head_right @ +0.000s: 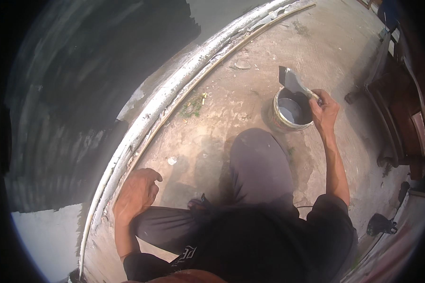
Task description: The person kneels on the ground and uses a paintbrush to apply dark paint to a wall. They repeatedly dip the brush into a paint can and stroke the wall surface, gradually covering the unpainted area.
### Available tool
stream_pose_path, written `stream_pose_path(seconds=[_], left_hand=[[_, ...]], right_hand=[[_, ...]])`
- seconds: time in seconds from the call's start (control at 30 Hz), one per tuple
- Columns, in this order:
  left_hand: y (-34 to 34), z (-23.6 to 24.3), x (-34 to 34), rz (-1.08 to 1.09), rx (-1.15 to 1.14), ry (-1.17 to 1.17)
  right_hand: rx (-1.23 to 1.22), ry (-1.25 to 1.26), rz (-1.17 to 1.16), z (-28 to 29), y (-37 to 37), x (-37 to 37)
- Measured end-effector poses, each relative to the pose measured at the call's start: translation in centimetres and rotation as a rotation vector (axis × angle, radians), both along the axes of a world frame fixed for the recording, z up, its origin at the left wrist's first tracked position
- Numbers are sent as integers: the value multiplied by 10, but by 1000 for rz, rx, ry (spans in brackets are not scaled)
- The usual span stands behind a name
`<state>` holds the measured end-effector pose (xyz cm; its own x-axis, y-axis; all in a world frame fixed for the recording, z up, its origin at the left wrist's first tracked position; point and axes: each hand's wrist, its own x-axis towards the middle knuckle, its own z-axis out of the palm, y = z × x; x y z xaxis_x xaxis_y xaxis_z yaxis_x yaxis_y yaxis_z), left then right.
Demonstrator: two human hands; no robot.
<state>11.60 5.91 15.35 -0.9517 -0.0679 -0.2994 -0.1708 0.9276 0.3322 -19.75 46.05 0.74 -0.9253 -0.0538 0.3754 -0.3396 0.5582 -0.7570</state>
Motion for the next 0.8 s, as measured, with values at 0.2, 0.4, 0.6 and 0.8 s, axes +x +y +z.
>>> stream_pose_path(seconds=[0.2, 0.4, 0.6, 0.8], left_hand=[[30, 5, 38, 215, 137, 92], [33, 1, 54, 458, 200, 100], [40, 11, 58, 613, 222, 62], [34, 18, 63, 605, 226, -52]], right_hand=[[-305, -138, 185, -40, -206, -23], [-221, 73, 43, -133, -348, -126], [-199, 45, -29, -163, -416, -165], [-256, 33, 198, -174, -448, -114]])
